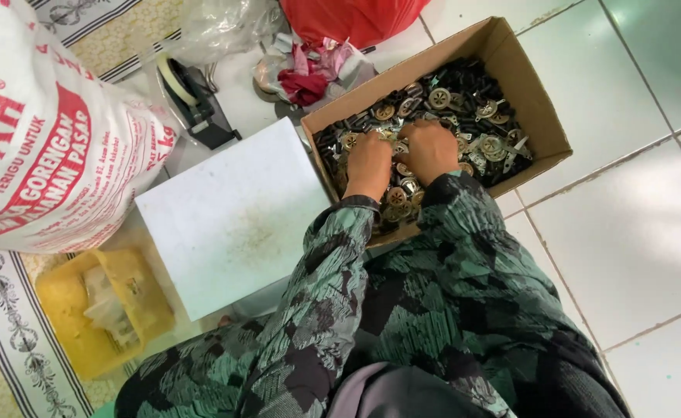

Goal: Sorting small decorative metal items from a box into plastic bags and stapling them shut.

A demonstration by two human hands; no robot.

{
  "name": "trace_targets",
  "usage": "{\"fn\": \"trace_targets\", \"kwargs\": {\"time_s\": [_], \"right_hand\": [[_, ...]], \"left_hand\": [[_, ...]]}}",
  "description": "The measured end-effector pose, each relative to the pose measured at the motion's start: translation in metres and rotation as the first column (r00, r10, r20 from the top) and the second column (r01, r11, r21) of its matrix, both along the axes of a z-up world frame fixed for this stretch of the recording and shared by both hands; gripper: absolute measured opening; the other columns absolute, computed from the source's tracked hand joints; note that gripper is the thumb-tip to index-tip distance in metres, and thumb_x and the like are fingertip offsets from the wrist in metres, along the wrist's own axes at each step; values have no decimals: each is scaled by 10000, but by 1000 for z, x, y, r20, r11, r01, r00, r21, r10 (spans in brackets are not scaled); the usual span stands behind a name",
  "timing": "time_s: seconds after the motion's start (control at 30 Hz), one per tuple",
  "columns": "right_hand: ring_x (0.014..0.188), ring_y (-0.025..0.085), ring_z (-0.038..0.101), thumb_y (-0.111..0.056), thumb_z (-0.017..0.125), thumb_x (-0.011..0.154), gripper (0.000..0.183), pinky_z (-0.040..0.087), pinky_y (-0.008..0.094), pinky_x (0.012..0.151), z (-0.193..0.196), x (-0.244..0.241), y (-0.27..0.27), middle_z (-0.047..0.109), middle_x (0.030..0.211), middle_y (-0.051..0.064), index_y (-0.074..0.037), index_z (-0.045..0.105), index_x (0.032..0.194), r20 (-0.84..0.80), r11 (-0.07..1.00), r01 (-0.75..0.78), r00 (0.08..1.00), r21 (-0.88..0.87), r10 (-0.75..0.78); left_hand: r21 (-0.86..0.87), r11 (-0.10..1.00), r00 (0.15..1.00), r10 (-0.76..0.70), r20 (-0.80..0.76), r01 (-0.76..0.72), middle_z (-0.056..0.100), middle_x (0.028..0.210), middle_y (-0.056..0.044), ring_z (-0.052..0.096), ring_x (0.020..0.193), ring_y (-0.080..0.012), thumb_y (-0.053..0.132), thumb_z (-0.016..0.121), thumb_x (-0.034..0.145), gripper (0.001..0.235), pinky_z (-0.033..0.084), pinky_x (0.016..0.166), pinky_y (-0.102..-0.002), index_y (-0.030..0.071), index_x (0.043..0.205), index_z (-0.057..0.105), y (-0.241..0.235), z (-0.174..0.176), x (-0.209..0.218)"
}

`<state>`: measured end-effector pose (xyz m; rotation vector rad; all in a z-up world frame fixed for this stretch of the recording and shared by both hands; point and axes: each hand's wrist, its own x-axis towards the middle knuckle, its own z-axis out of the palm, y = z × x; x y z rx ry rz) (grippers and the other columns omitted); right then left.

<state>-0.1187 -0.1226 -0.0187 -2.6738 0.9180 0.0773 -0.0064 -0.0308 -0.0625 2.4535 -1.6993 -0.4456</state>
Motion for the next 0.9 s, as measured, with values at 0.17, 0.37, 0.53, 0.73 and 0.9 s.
{"fn": "trace_targets", "kwargs": {"time_s": [0.17, 0.37, 0.53, 0.73, 0.9], "right_hand": [[949, 307, 711, -217, 835, 818, 311, 629, 426, 747, -50, 7, -4, 714, 970, 107, -95, 771, 1097, -89, 996, -68, 994, -59, 62], [860, 351, 726, -126, 747, 870, 159, 629, 459, 696, -39, 6, -4, 734, 898, 156, -65, 793, 1009, -8, 997, 3, 1000, 82, -2], [884, 394, 746, -74, 648, 987, 215, 624, 501, 746, -2, -1, -7, 758, 933, 225, 6, 764, 1150, 141, 924, 111, 975, 365, -173], [876, 311, 733, -105, 652, 1027, 276, 602, 455, 734, 19, -9, -6, 743, 967, 236, 73, 689, 1235, 341, 753, 56, 868, 656, -362], [832, 228, 707, -142, 672, 1047, 250, 578, 411, 742, 14, -7, -5, 742, 960, 189, 37, 700, 1220, 410, 674, -27, 812, 739, -417]], "left_hand": [[96, 995, 999, 31, 27, -33, 699, 1018, -219, 692, 1000, -325, -33, 703, 870, 103, 640, 719, -390, 4, 777, 728, -10, -12, 6], [13, 983, 932, 179, -315, -185, 694, 927, -287, 686, 919, -393, -82, 601, 914, 105, 626, 722, -465, -76, 868, 695, 1, 28, 27], [-49, 898, 687, 298, -663, -436, 718, 1124, -289, 696, 1100, -407, -69, 613, 976, 286, 642, 843, -465, -38, 1249, 691, 16, 33, 36], [-88, 793, 485, 276, -830, -603, 720, 1140, -274, 706, 1098, -369, -7, 626, 1015, 230, 672, 806, -408, -22, 1230, 708, 12, 43, 27], [-96, 772, 343, 164, -925, -628, 674, 1179, -284, 710, 1058, -359, 52, 581, 1051, 252, 702, 804, -392, 43, 1263, 716, 11, 54, 16]]}}
